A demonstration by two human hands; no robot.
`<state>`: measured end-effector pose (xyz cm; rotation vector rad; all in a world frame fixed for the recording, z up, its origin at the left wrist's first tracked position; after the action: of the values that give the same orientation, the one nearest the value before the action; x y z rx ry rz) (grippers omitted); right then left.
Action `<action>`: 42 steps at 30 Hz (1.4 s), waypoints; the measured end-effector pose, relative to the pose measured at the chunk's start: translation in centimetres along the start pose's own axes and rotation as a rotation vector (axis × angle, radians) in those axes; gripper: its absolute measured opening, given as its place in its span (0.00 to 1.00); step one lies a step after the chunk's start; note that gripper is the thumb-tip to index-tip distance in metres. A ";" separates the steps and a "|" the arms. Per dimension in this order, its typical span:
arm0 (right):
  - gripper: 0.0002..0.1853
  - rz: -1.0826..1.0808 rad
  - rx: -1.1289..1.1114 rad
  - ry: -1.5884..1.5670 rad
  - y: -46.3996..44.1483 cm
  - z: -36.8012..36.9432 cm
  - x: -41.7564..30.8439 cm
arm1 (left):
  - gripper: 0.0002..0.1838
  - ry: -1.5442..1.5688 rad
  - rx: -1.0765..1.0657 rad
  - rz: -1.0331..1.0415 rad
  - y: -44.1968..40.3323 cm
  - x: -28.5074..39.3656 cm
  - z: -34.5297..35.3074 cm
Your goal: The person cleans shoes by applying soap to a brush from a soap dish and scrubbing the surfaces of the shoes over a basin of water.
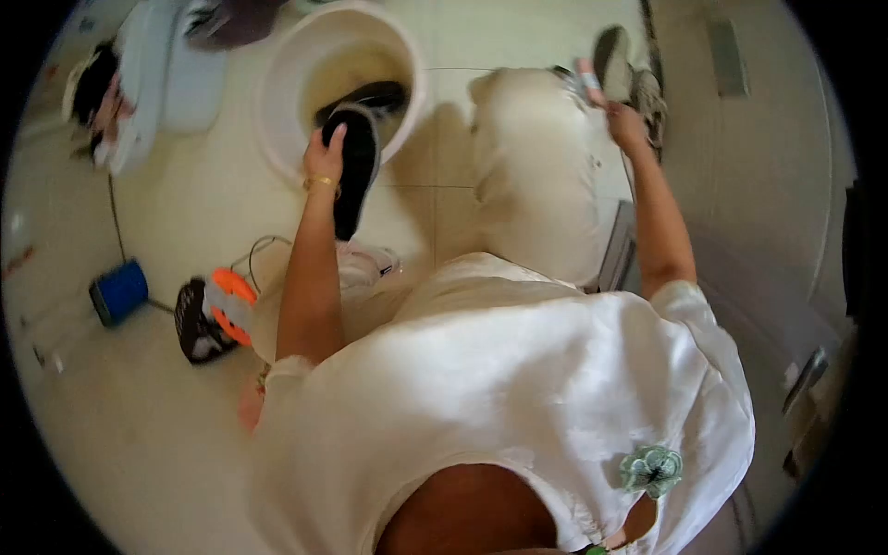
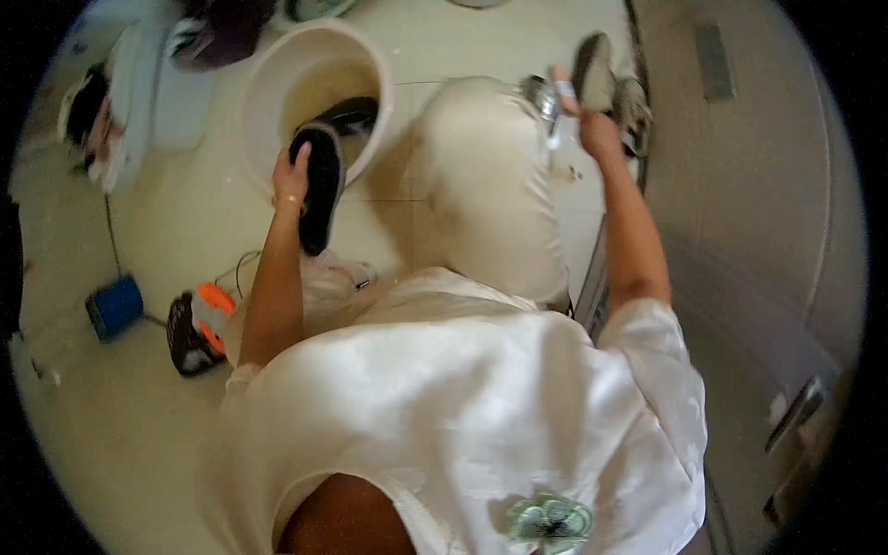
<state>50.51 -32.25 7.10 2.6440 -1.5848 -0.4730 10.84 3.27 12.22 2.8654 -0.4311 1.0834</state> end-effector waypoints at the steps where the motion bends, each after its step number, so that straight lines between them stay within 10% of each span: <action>1: 0.20 0.147 -0.001 -0.259 0.7 -3.8 -2.1 | 0.35 0.019 0.012 -0.072 -0.8 0.0 -0.7; 5: 0.18 0.075 0.283 -0.429 0.7 -14.2 -7.6 | 0.37 0.131 0.146 -0.125 -3.8 0.2 -2.6; 11: 0.17 -0.459 0.126 -0.619 6.6 -22.2 -20.7 | 0.26 0.332 0.246 -0.116 -2.9 3.4 -6.8; 17: 0.16 -0.681 -0.206 -0.582 11.9 -13.1 -28.7 | 0.23 0.535 0.485 -0.291 2.1 -2.5 -2.5; 22: 0.16 -0.780 -0.220 -0.443 15.0 -10.3 -30.9 | 0.24 0.772 0.108 -0.691 6.1 0.3 -3.6; 26: 0.16 -0.865 -0.187 -0.234 17.9 -11.7 -32.2 | 0.19 0.576 0.287 -0.392 5.6 0.3 -3.0; 42: 0.16 -0.925 -0.048 -0.139 18.2 -8.2 -32.7 | 0.23 0.317 0.408 -0.293 5.8 0.2 -2.9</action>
<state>22.80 -13.84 26.06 3.2039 -0.2390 -0.6881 7.52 -1.90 14.24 2.8559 0.2486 1.6825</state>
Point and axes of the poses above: each hand's wrist, its own y-axis away from the middle knuckle, its own z-axis out of the palm, x = y × z, the point moved 1 cm from there along -y, towards the middle knuckle, and after that the axes turned 14 degrees about x, right-handed, at the moved point
